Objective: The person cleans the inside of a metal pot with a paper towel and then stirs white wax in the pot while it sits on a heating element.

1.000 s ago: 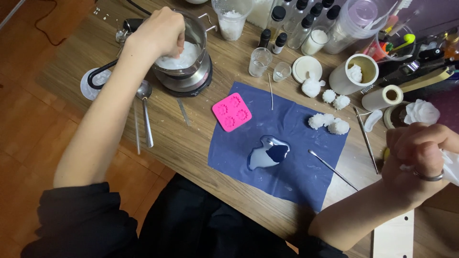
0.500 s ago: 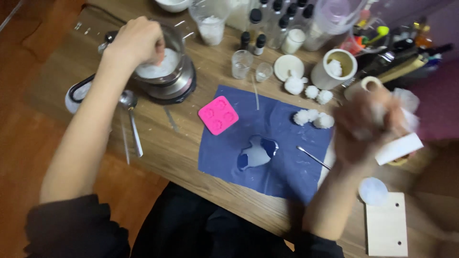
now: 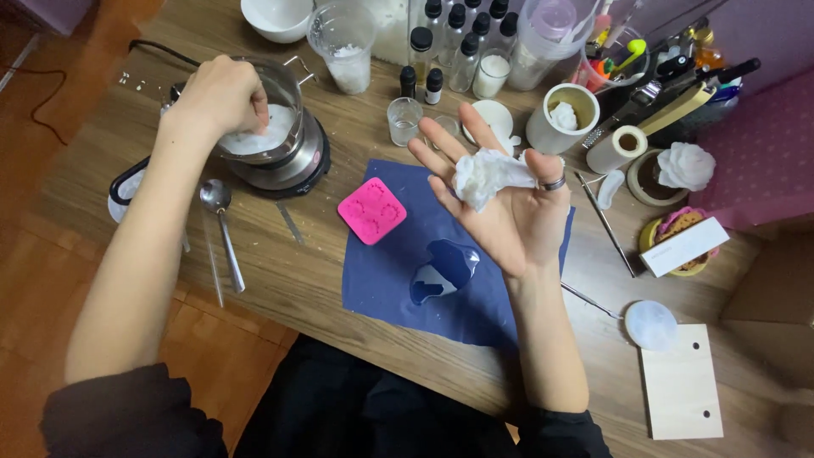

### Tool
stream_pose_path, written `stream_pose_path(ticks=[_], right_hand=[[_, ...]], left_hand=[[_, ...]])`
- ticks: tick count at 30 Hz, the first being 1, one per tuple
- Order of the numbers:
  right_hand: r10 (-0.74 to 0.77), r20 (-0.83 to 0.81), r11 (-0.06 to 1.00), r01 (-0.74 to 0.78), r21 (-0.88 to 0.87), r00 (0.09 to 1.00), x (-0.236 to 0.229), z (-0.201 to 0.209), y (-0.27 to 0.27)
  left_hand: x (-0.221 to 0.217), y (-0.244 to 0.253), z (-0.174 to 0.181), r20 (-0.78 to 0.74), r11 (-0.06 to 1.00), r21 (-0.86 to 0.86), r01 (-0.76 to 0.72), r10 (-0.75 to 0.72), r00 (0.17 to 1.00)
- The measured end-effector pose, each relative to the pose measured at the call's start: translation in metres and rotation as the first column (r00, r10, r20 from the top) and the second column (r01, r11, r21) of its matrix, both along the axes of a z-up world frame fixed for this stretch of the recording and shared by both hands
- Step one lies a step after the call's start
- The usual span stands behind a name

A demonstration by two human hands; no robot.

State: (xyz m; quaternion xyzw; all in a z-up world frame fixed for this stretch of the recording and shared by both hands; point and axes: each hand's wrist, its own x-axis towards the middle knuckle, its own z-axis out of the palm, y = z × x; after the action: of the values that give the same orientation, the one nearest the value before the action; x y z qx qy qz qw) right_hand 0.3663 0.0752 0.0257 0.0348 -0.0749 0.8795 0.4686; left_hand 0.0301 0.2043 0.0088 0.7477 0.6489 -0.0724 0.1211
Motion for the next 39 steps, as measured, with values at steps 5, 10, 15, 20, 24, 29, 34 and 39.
stream_pose_path(ticks=[5, 10, 15, 20, 24, 29, 34, 39], right_hand=[[0.03, -0.028, 0.999, -0.029, 0.03, 0.999, -0.006, -0.005, -0.002], [-0.243, 0.614, 0.897, -0.067, 0.437, 0.751, -0.042, -0.002, -0.025], [-0.758, 0.651, 0.383, -0.783, 0.491, 0.037, -0.082, -0.038, -0.04], [-0.808, 0.589, 0.223, -0.922, 0.317, 0.007, -0.127, -0.096, -0.045], [-0.711, 0.703, 0.341, -0.866, 0.365, 0.016, -0.163, -0.117, -0.037], [-0.593, 0.805, 0.55, -0.741, 0.386, -0.021, -0.192, -0.09, -0.036], [-0.959, 0.283, 0.199, -0.791, 0.579, -0.033, -0.184, -0.097, -0.055], [-0.99, 0.14, 0.079, -0.844, 0.53, -0.005, -0.179, -0.119, -0.073]], left_hand=[[0.007, 0.0, 0.003, -0.023, 0.996, -0.044, -0.073, 0.072, 0.997], [0.006, -0.003, 0.002, 0.029, 0.998, -0.026, -0.049, 0.05, 0.998], [-0.005, 0.003, -0.009, 0.08, 1.0, 0.01, -0.007, 0.006, 0.997], [-0.011, 0.009, -0.02, 0.052, 0.996, 0.077, 0.035, -0.039, 0.998], [-0.012, 0.016, -0.026, 0.065, 0.997, 0.066, 0.042, -0.047, 0.997], [-0.014, 0.02, -0.041, 0.001, 0.984, 0.173, 0.048, -0.049, 0.999], [-0.013, 0.012, -0.024, 0.132, 0.995, 0.062, 0.077, -0.084, 0.988], [-0.005, 0.0, -0.005, 0.2, 0.999, -0.037, 0.015, -0.007, 0.98]])
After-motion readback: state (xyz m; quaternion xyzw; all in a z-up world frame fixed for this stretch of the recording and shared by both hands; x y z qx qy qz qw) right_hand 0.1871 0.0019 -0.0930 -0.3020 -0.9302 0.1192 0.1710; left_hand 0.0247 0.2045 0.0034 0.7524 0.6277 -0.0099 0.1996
